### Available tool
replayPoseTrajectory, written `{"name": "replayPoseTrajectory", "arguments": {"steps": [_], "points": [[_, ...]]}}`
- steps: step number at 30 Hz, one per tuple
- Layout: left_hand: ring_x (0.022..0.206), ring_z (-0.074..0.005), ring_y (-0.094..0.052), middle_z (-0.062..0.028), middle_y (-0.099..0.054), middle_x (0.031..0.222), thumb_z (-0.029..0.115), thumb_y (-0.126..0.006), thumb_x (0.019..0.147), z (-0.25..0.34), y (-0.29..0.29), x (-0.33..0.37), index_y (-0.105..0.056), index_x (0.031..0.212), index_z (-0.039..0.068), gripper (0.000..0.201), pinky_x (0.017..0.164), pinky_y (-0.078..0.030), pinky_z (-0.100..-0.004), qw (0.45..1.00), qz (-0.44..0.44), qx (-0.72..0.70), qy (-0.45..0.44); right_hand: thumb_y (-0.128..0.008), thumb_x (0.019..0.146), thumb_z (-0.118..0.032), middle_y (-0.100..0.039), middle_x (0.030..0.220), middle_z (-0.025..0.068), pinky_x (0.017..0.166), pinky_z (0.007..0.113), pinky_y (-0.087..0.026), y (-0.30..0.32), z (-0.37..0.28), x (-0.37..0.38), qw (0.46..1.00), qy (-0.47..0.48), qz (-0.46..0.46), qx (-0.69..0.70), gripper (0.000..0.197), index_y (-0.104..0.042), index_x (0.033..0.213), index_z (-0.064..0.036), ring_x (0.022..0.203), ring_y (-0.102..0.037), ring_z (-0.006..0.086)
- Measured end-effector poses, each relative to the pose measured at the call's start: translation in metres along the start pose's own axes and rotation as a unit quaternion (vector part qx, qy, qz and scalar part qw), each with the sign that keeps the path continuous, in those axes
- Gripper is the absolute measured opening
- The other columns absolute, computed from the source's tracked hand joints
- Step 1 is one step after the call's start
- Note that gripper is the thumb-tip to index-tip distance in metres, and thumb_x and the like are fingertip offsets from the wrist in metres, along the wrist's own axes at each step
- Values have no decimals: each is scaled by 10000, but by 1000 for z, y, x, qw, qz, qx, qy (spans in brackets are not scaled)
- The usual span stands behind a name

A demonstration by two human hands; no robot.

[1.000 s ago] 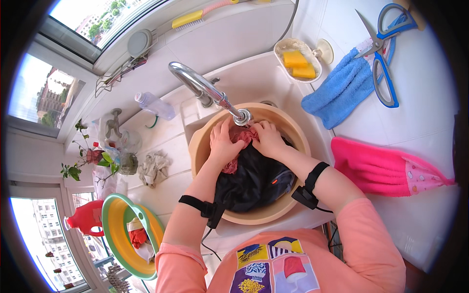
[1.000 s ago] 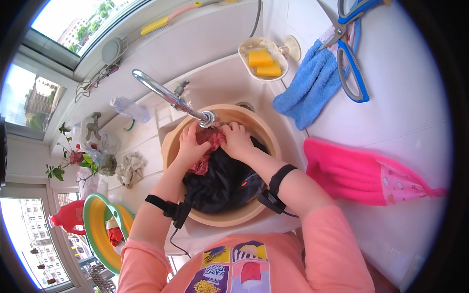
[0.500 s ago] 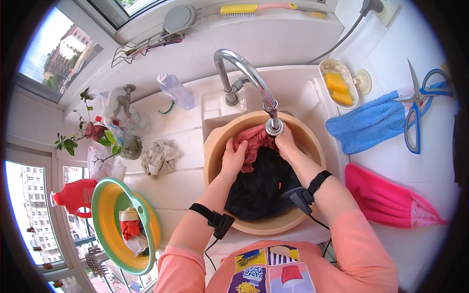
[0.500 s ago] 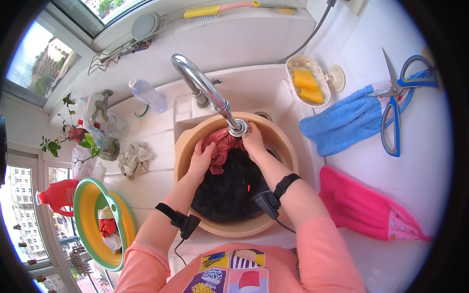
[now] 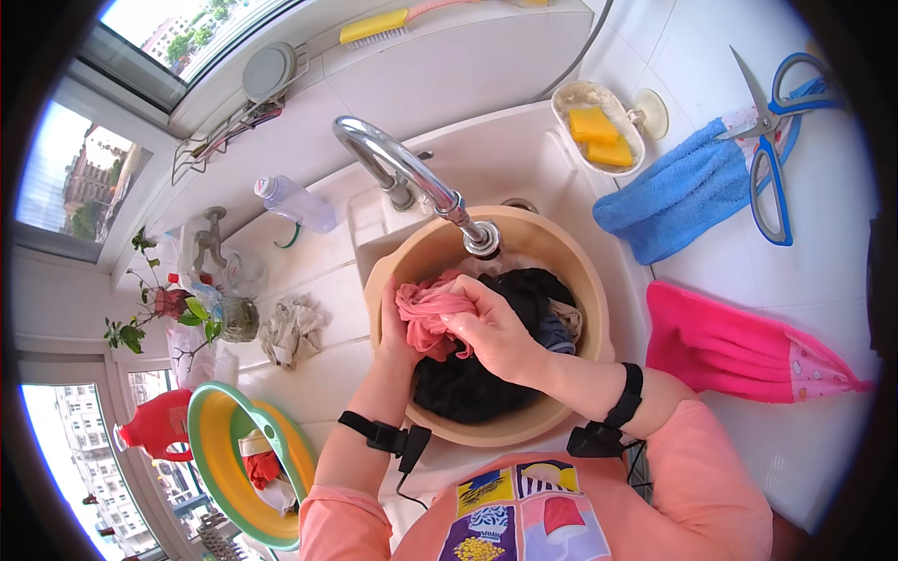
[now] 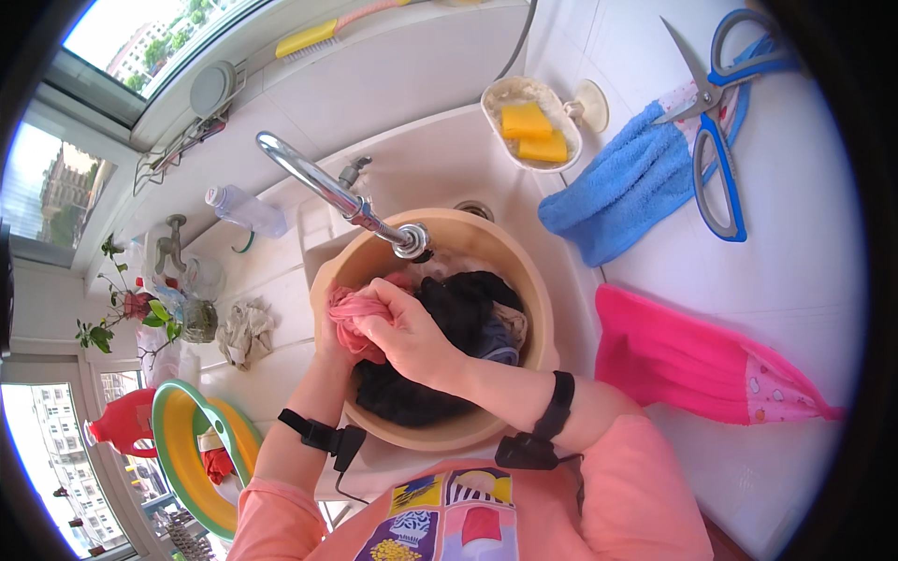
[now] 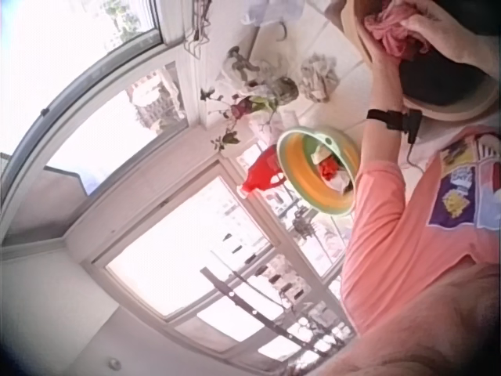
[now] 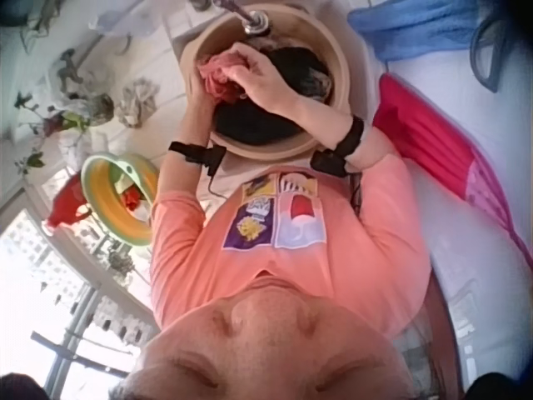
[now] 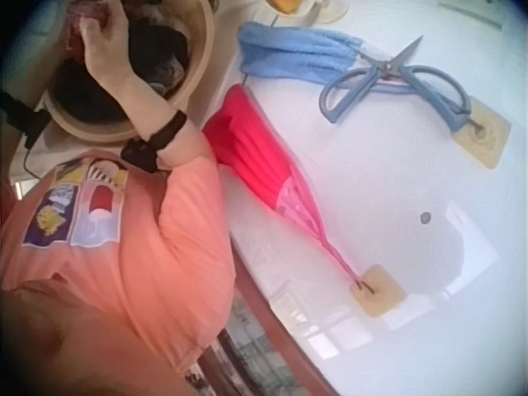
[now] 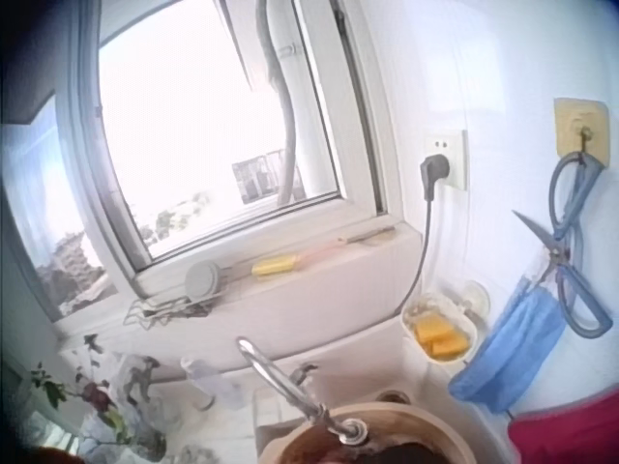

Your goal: Wash several pieces of clothing by hand in a basin at a sink.

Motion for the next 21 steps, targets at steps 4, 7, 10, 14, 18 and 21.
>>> {"name": "replayPoseTrajectory", "arguments": {"steps": [4, 7, 10, 14, 18, 21], "points": [[1104, -315, -565, -167, -553, 1241, 578, -335, 961, 0, -9, -11, -466, 1273, 30, 644, 957, -474, -450, 980, -149, 117, -66, -598, 862, -76, -553, 860, -5, 678, 248, -447, -17, -21, 4, 994, 12, 43, 98, 98, -522, 903, -30, 774, -501, 63], [1154, -317, -536, -165, -533, 1276, 596, -340, 950, -14, -57, -23, -443, 1319, 45, 671, 997, -446, -443, 987, -158, -6, -20, -623, 828, -11, -541, 911, 23, 760, 239, -439, -12, -22, 5, 967, 117, 39, -222, 175, -477, 920, -37, 816, -504, 75], [1273, -302, -442, -102, -480, 1365, 576, -383, 938, -20, -55, -36, -413, 1377, 120, 634, 1097, -331, -446, 947, -260, -187, 0, -646, 765, -78, -474, 1227, 157, 948, 433, -408, -18, -6, 0, 899, 254, -28, -355, 495, -459, 1224, -71, 1133, -480, 315], [1279, -282, -429, -80, -479, 1357, 545, -401, 945, -25, -48, -44, -430, 1354, 129, 584, 1103, -316, -437, 978, -189, -27, -89, -711, 726, -289, -157, 1539, 153, 1012, 733, -182, -20, 9, -11, 787, 202, -75, -578, 716, -443, 1388, -253, 1376, -137, 495], [1285, -263, -416, -57, -478, 1348, 513, -419, 952, -37, -50, -47, -448, 1332, 138, 534, 1110, -300, -427, 979, -153, 23, -133, -773, 657, -338, -316, 1433, 162, 1002, 688, -232, -12, 28, -4, 796, 223, -9, -562, 591, -586, 1205, -221, 1340, -226, 473], [1271, -222, -402, -29, -484, 1288, 441, -431, 969, -41, -68, -37, -479, 1268, 154, 417, 1107, -284, -411, 972, -184, 72, -127, -790, 637, -325, -478, 1204, 140, 982, 594, -315, -4, 37, 3, 779, 266, 36, -567, 469, -602, 1033, -158, 1215, -387, 423]]}}
Point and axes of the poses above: each hand's wrist, its own x-axis towards the middle knuckle, its own y-axis out of the back of the hand, z = x × y, the point moved 2 cm from there along x, towards the middle knuckle
